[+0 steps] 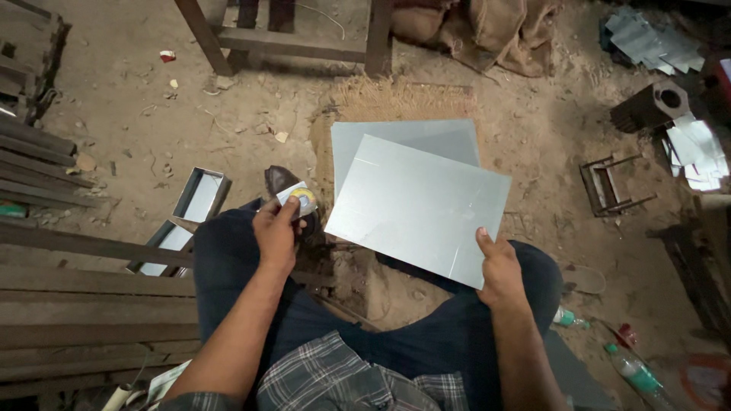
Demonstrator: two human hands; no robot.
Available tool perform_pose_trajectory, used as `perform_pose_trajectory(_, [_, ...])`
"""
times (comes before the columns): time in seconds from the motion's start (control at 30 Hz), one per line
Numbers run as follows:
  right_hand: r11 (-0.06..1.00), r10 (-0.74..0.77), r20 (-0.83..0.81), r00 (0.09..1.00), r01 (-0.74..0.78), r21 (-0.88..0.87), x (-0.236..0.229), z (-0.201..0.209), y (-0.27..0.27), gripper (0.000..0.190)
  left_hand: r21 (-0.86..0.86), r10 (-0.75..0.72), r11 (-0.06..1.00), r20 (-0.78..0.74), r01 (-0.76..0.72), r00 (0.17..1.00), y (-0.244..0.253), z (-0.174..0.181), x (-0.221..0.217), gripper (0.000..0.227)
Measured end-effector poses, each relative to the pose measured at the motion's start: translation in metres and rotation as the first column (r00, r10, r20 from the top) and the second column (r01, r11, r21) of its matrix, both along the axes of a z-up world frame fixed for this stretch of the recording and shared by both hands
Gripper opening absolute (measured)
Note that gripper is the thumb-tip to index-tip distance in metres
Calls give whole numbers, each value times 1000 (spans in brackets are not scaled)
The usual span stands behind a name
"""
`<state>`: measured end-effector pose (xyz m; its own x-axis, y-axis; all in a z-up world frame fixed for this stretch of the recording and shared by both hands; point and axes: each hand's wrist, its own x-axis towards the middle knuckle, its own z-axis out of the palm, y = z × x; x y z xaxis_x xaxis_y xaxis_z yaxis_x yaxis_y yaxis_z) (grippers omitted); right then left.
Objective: The person sits on the floor and applies adhesive tape to the edges of rectangular metal sheets. They hold the sheets on their lap, tear off pieces of tape, and smooth them down along the seams.
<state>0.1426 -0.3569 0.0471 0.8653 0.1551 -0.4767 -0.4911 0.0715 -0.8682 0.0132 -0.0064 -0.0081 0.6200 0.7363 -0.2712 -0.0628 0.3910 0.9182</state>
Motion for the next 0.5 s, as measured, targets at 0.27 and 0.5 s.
perform_pose_trajectory(0.27, [970, -167, 273, 947, 207, -127, 43, 49, -11, 68, -106, 104, 989, 31, -100, 994, 11, -1, -5, 18])
perform_pose_trajectory(0.5, [966, -7, 749, 662, -190, 177, 92, 164, -27, 84, -103, 89, 991, 64, -82, 994, 13, -5, -3, 18])
